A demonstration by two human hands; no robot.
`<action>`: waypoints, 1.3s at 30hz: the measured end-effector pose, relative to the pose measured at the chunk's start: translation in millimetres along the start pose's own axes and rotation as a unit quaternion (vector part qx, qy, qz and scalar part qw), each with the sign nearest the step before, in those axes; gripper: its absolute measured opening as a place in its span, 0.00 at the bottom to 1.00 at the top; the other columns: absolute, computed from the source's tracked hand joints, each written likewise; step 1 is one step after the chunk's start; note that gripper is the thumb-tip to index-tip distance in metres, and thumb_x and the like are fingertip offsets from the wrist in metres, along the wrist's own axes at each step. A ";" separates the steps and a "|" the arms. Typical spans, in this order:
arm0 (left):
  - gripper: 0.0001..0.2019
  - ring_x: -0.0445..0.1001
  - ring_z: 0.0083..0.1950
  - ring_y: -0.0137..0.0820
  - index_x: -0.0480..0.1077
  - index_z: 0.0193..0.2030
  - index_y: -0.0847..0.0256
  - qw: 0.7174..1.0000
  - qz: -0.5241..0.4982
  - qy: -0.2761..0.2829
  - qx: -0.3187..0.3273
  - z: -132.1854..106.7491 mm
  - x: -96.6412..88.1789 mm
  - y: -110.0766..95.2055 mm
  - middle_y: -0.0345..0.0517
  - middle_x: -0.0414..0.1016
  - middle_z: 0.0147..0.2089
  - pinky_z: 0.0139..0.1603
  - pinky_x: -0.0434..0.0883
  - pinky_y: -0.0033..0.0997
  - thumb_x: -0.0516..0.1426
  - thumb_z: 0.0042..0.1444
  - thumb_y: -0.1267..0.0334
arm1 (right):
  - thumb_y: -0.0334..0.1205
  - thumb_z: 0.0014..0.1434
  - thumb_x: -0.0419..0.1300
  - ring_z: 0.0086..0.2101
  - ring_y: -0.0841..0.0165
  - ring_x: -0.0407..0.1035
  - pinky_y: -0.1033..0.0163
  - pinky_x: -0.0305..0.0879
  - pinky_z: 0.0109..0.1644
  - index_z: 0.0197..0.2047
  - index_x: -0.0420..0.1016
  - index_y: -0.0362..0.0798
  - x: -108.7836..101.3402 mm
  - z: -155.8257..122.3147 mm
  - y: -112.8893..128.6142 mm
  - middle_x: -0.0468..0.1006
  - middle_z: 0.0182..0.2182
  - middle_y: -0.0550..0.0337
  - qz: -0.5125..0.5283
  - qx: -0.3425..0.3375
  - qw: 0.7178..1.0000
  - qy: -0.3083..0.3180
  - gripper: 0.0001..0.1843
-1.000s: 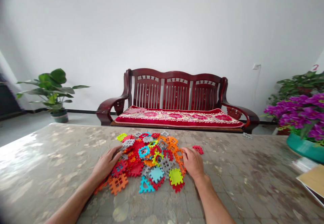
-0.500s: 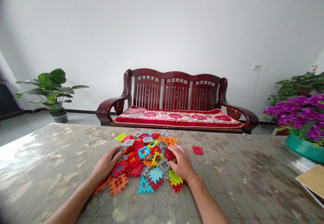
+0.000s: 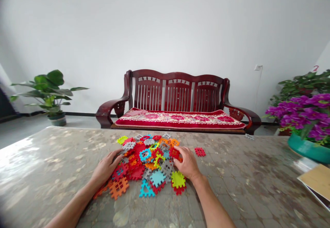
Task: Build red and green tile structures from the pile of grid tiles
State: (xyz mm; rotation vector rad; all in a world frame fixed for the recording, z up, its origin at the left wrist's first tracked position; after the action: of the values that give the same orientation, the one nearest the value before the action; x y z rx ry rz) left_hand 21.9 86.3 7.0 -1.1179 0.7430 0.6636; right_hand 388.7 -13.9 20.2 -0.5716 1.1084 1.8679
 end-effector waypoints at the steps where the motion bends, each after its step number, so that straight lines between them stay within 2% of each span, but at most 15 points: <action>1: 0.25 0.73 0.59 0.42 0.70 0.58 0.55 1.000 0.000 0.002 0.000 0.0 0.1 0.2 0.49 0.75 0.59 0.61 0.67 0.44 0.45 0.62 0.47 | 0.35 0.52 0.59 0.52 0.60 0.69 0.50 0.62 0.61 0.57 0.73 0.51 -4.3 0.9 -6.7 0.77 0.52 0.54 -0.004 0.009 1.000 -0.019 0.27; 5: 0.25 0.73 0.60 0.42 0.70 0.58 0.55 1.000 -0.001 0.001 -0.002 0.3 0.5 1.0 0.49 0.75 0.59 0.61 0.66 0.43 0.45 0.62 0.47 | 0.38 0.53 0.58 0.51 0.59 0.69 0.51 0.63 0.60 0.58 0.72 0.50 -27.4 1.1 -42.7 0.77 0.52 0.53 -0.054 0.063 0.993 -0.082 0.27; 10: 0.25 0.72 0.60 0.43 0.70 0.58 0.56 1.000 -0.005 0.003 -0.006 0.6 0.4 0.7 0.49 0.75 0.59 0.62 0.66 0.44 0.45 0.61 0.47 | 0.37 0.53 0.57 0.51 0.60 0.69 0.53 0.63 0.59 0.59 0.70 0.49 -52.8 -5.1 -76.8 0.77 0.52 0.53 -0.135 0.128 0.979 -0.088 0.28; 17: 0.25 0.73 0.59 0.41 0.70 0.58 0.56 1.000 -0.003 0.002 -0.003 0.9 0.3 0.5 0.49 0.76 0.58 0.62 0.66 0.42 0.46 0.61 0.48 | 0.31 0.52 0.54 0.55 0.61 0.68 0.55 0.61 0.61 0.62 0.68 0.49 -54.9 -14.8 -93.8 0.75 0.56 0.53 -0.162 0.180 0.969 -0.060 0.32; 22: 0.24 0.74 0.59 0.41 0.71 0.57 0.55 1.000 0.000 -0.006 -0.001 1.0 1.0 1.8 0.48 0.76 0.58 0.61 0.67 0.42 0.46 0.61 0.48 | 0.31 0.52 0.53 0.57 0.60 0.67 0.56 0.60 0.62 0.63 0.66 0.45 -53.1 -15.9 -89.6 0.72 0.59 0.49 -0.189 0.208 0.959 -0.034 0.33; 25: 0.24 0.74 0.58 0.42 0.71 0.57 0.55 1.000 -0.002 -0.010 0.002 0.8 1.5 1.9 0.49 0.76 0.58 0.61 0.67 0.43 0.46 0.61 0.48 | 0.41 0.58 0.55 0.54 0.54 0.69 0.53 0.62 0.58 0.64 0.65 0.41 -55.3 -13.8 -76.5 0.74 0.57 0.45 -0.240 0.241 0.940 -0.016 0.31; 28: 0.25 0.74 0.58 0.42 0.71 0.57 0.56 1.000 -0.006 -0.010 0.004 0.8 1.5 1.6 0.50 0.76 0.58 0.61 0.68 0.44 0.46 0.61 0.48 | 0.54 0.59 0.55 0.53 0.50 0.69 0.50 0.63 0.55 0.65 0.63 0.40 -56.1 -11.9 -62.5 0.74 0.55 0.42 -0.288 0.274 0.918 -0.002 0.36; 30: 0.25 0.74 0.59 0.42 0.71 0.57 0.57 1.000 -0.004 -0.008 0.001 0.9 1.3 1.6 0.50 0.76 0.58 0.61 0.67 0.43 0.46 0.61 0.48 | 0.58 0.60 0.54 0.53 0.49 0.68 0.49 0.62 0.55 0.66 0.61 0.41 -55.4 -11.2 -56.4 0.74 0.55 0.41 -0.307 0.299 0.904 0.003 0.39; 34: 0.25 0.73 0.59 0.42 0.71 0.57 0.56 1.000 -0.004 -0.007 0.001 0.8 0.7 0.9 0.50 0.76 0.58 0.61 0.67 0.43 0.46 0.61 0.47 | 0.56 0.62 0.52 0.52 0.49 0.68 0.49 0.61 0.54 0.67 0.60 0.43 -52.5 -10.4 -53.8 0.75 0.53 0.42 -0.322 0.330 0.887 0.015 0.37; 39: 0.25 0.74 0.58 0.42 0.71 0.57 0.55 1.000 -0.006 -0.007 -0.005 0.2 1.4 1.7 0.48 0.76 0.58 0.61 0.67 0.43 0.46 0.61 0.48 | 0.50 0.62 0.53 0.51 0.51 0.69 0.50 0.62 0.54 0.66 0.62 0.45 -50.2 -9.4 -60.2 0.76 0.53 0.45 -0.317 0.330 0.889 0.012 0.32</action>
State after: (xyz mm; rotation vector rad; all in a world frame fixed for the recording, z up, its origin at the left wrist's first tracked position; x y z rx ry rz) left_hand 21.4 87.1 5.1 -1.1255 0.7217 0.6657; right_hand 465.7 -30.6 23.9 -0.4703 1.2850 0.8484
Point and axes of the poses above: each hand's wrist, its own z-axis towards the middle knuckle, its own x-axis out of the palm, y = z × x, the point moved 2 cm from there along z, towards the middle knuckle
